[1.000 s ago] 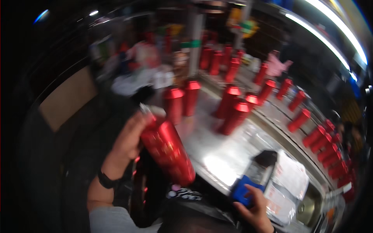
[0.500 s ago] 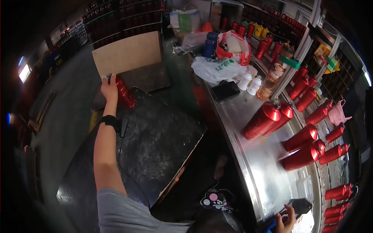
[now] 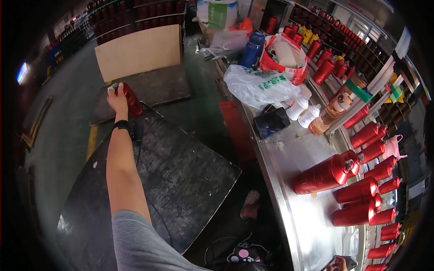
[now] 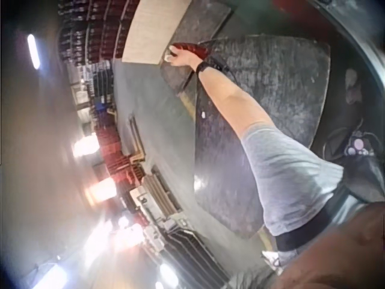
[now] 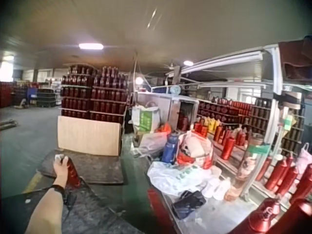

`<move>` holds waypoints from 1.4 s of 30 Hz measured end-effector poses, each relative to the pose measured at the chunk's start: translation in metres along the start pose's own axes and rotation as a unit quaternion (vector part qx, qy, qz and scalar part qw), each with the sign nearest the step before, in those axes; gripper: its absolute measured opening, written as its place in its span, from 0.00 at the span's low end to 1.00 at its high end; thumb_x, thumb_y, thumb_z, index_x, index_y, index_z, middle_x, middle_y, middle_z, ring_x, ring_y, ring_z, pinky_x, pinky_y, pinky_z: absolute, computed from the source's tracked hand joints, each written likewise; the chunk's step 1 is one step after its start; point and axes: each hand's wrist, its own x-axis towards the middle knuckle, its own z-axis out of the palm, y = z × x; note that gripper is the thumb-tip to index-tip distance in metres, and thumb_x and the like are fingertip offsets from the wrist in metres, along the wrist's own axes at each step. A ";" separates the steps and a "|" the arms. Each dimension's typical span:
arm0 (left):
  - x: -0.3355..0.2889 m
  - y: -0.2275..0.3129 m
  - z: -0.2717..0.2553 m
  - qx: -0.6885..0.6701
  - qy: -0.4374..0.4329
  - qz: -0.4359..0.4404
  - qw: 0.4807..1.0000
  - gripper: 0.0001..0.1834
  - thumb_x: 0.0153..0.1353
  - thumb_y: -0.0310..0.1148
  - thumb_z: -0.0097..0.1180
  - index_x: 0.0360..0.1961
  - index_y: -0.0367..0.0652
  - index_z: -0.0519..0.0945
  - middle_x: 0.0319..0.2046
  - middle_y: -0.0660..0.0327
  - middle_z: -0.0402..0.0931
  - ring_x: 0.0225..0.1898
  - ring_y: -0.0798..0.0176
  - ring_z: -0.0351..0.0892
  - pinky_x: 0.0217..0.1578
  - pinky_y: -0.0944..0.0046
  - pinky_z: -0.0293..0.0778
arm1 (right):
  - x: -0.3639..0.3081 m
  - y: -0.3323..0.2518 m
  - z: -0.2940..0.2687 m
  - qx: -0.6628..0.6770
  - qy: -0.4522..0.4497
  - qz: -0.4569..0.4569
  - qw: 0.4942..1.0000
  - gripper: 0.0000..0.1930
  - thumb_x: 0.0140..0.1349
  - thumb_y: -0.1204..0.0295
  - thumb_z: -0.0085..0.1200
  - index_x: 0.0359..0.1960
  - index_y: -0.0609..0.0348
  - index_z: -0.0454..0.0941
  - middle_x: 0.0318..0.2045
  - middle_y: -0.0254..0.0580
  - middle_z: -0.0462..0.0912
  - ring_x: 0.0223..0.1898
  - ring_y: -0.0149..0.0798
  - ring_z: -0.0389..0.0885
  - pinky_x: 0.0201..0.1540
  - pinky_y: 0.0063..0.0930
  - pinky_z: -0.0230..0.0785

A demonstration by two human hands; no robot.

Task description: Apply labels and seals to red metal liquor bottles on a production line.

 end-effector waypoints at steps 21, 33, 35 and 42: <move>-0.052 0.082 -0.012 -0.392 -0.201 -0.149 0.885 0.30 0.70 0.47 0.49 0.59 0.29 0.73 0.60 0.46 0.72 0.60 0.48 0.72 0.61 0.54 0.68 | -0.017 -0.067 0.010 -0.081 0.053 -0.046 0.994 0.17 0.55 0.69 0.64 0.46 0.60 0.80 0.29 0.44 0.81 0.18 0.37 0.73 0.25 0.32 0.67; -0.416 0.477 -0.353 -0.496 -0.826 -0.253 0.089 0.33 0.73 0.48 0.42 0.69 0.34 0.60 0.68 0.52 0.62 0.71 0.55 0.56 0.71 0.51 0.49 | -0.064 -0.089 0.014 0.062 0.050 -0.265 0.961 0.20 0.60 0.61 0.64 0.51 0.55 0.77 0.34 0.43 0.80 0.26 0.42 0.82 0.29 0.33 0.75; -0.444 0.507 -0.395 -0.464 -0.848 -0.256 0.025 0.33 0.73 0.47 0.41 0.71 0.36 0.57 0.70 0.56 0.59 0.72 0.59 0.54 0.71 0.53 0.47 | -0.073 -0.082 0.003 0.103 0.142 -0.282 0.943 0.19 0.59 0.62 0.65 0.48 0.56 0.76 0.33 0.43 0.80 0.26 0.43 0.81 0.28 0.34 0.74; -0.496 0.559 -0.467 -0.417 -0.868 -0.260 -0.075 0.32 0.72 0.45 0.43 0.71 0.40 0.57 0.69 0.59 0.60 0.69 0.61 0.58 0.69 0.56 0.52 | -0.112 -0.014 -0.026 0.232 0.268 -0.219 0.909 0.08 0.62 0.71 0.60 0.35 0.63 0.77 0.27 0.46 0.78 0.27 0.42 0.76 0.29 0.32 0.68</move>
